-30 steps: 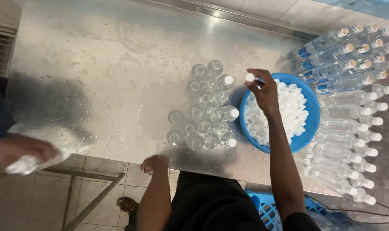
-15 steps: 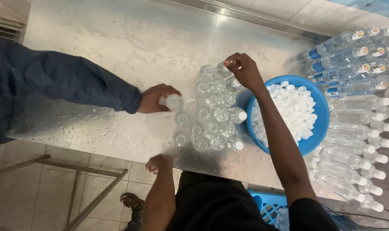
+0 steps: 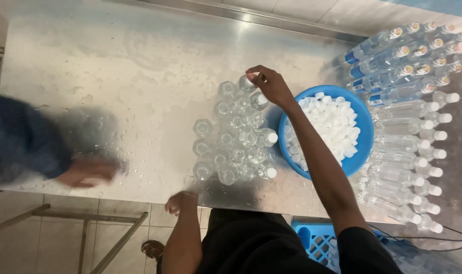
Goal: The person is manually placing plastic caps onto the tops of filled water bottles on a production table.
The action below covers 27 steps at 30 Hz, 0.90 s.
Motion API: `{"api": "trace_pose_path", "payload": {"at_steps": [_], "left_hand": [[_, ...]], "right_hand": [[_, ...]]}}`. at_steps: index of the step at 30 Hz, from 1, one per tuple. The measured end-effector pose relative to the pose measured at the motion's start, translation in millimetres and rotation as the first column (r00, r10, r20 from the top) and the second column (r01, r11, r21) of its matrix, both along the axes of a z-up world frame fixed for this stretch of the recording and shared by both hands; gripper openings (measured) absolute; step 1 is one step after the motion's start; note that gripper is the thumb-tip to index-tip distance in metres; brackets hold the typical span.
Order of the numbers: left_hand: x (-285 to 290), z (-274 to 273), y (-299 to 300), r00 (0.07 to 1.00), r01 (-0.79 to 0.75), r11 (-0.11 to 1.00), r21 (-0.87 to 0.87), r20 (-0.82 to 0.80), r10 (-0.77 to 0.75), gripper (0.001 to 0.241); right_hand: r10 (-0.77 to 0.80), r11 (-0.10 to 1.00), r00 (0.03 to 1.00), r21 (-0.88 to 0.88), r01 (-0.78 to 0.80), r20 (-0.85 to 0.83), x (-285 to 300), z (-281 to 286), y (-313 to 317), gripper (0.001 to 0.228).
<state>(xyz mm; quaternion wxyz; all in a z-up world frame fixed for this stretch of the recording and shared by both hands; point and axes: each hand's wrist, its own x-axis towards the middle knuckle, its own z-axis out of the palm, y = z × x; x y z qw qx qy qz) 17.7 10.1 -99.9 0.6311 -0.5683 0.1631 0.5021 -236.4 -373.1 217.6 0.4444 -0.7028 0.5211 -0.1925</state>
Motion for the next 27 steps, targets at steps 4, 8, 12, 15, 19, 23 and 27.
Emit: {"api": "trace_pose_path", "payload": {"at_steps": [4,8,12,15,19,23,27], "left_hand": [[2.4,-14.7,8.4,1.0,-0.009,1.0,0.001,-0.005,0.009,0.043],[1.7,26.7,4.8,0.982,-0.115,0.954,-0.276,0.114,0.151,0.026],[-8.0,67.0,-8.2,0.999,0.029,0.991,-0.13,0.043,-0.023,0.02],[-2.6,85.4,-33.3,0.995,-0.006,0.994,-0.112,0.1,0.017,0.02],[1.9,57.6,-34.2,0.913,-0.309,0.95,-0.052,0.263,0.312,0.044],[-10.7,76.3,-34.2,0.724,-0.453,0.843,-0.29,0.432,0.538,0.044],[-30.2,108.6,-44.4,0.116,-0.368,0.475,-0.8,0.467,0.877,0.046]], "right_hand": [[-0.314,0.92,0.948,-0.262,0.292,-0.043,-72.2,-11.4,13.4,0.031],[-0.308,0.862,0.812,-0.506,0.019,-0.495,-191.5,-61.1,51.9,0.026],[-0.267,0.956,0.685,-0.276,0.099,-0.678,-212.1,-83.2,72.7,0.022],[-0.299,0.935,0.704,-0.345,0.082,-0.644,-215.7,-95.4,73.4,0.02],[-0.445,0.866,0.877,-0.336,0.37,-0.182,-178.4,-30.0,97.2,0.025],[-0.548,0.828,0.831,-0.08,0.555,0.095,-129.4,31.1,102.8,0.03],[-0.367,0.928,0.886,0.183,0.326,0.282,-66.6,59.7,88.9,0.037]]}}
